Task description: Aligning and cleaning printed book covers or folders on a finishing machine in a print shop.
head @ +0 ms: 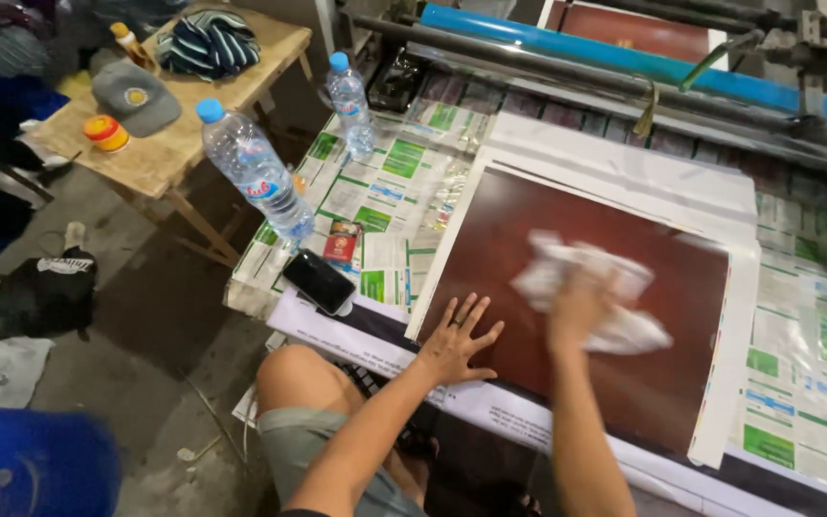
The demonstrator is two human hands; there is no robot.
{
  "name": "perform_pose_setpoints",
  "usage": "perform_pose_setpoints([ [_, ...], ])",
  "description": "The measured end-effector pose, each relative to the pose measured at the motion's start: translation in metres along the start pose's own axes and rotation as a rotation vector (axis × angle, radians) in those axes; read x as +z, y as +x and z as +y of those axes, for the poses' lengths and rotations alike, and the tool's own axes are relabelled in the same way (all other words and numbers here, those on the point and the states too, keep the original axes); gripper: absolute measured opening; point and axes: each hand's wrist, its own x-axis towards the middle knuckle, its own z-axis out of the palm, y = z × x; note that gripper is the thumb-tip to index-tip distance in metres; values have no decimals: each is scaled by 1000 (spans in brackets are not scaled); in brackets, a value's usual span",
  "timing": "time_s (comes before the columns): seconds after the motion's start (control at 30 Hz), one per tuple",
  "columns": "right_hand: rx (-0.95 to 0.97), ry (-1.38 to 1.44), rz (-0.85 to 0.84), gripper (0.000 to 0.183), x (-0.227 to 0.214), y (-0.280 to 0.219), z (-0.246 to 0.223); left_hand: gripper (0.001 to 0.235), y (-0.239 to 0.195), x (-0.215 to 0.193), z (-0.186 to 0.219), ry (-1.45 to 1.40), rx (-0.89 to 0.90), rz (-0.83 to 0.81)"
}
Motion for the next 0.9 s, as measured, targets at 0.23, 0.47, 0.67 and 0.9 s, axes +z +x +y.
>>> perform_pose_setpoints([
  [0.23, -621, 322, -412, 52, -42, -39, -78, 84, 8, -24, -9, -91, -62, -13],
  [0.47, -165, 4, -181, 46, -71, 1, 109, 84, 31, -48, -47, -117, -256, 100],
  [0.67, 163, -143, -98, 60, -12, 15, 75, 81, 36, -70, -49, -55, -316, -51],
  [0.9, -586, 207, -280, 63, -6, -65, -162, 95, 32, -63, -58, -53, -376, -185],
])
